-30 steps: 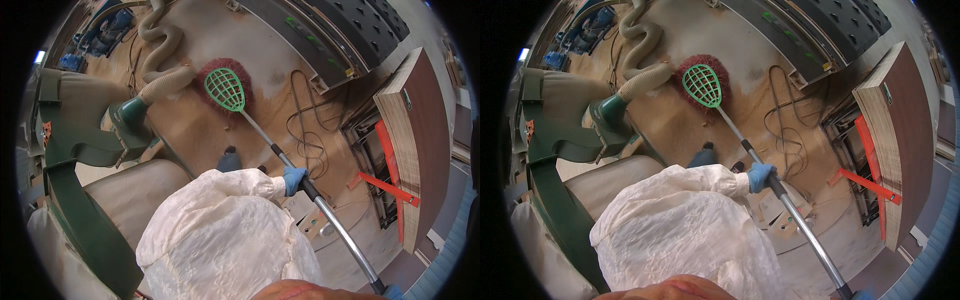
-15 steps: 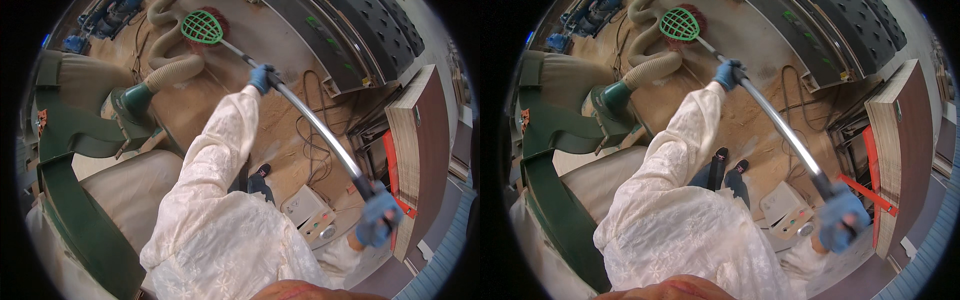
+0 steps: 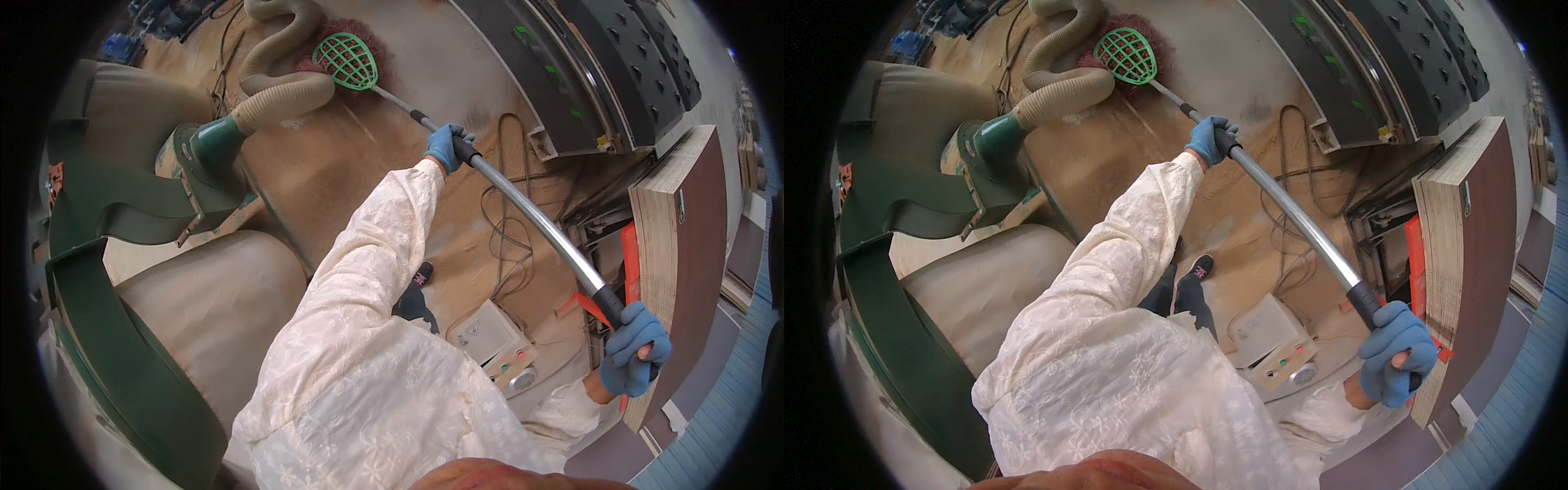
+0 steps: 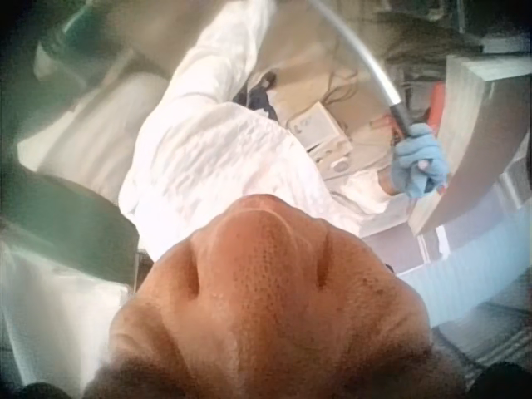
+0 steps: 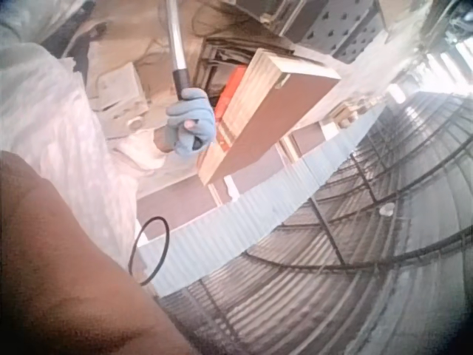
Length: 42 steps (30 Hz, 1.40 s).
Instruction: The person sweeps sawdust and wood shavings on the workshop floor using a green broom with a long handle. They gather the debris into a pile, then pick up a few larger wood strips by hand and place them on a nearby stack of lumber.
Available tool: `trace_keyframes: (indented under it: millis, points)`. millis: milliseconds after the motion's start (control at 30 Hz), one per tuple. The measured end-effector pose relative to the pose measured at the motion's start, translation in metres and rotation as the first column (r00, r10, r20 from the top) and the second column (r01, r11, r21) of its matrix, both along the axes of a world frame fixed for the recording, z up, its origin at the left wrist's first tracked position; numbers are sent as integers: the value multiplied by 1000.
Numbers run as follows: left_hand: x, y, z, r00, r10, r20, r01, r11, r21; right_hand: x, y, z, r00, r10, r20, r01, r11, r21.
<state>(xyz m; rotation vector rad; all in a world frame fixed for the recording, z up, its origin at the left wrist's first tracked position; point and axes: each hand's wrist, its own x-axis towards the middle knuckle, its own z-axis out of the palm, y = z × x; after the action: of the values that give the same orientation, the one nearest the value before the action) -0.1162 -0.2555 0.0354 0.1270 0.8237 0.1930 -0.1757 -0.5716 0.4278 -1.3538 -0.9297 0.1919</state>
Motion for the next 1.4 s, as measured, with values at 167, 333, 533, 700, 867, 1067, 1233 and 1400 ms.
trace_keyframes:
  millis: [167, 333, 533, 700, 867, 1067, 1233, 1400]
  points:
    - [-13, 12, -3, 999, 44, -22, -43, 998, 49, -17, 2, -26, 999, -33, 37, 29, 995, 97]
    - [-46, 11, -19, 994, -81, -67, 84, 995, 47, -32, -4, -45, 991, 137, 5, -137, 990, 37]
    - [-75, -80, 2, 996, -87, -28, 87, 996, 1, -44, -87, -12, 985, 163, 52, -163, 987, -14]
    - [-115, -209, 69, 976, -213, 50, 218, 962, -164, -69, -245, 55, 998, -7, 65, 10, 999, -36]
    - [-175, -340, 160, 937, -344, -57, 304, 885, -352, -112, -385, 138, 953, 164, -254, 7, 829, 559]
    - [-231, -369, 210, 912, -361, -192, 203, 807, -555, -133, -410, 153, 929, 243, -280, 19, 722, 692]
    - [-262, -320, 176, 937, -210, -280, 62, 887, -458, -133, -372, 94, 897, 242, -369, 96, 710, 698]
    - [-284, -219, 107, 964, -63, -259, -16, 956, -293, -144, -306, 24, 855, 210, -473, 181, 736, 653]
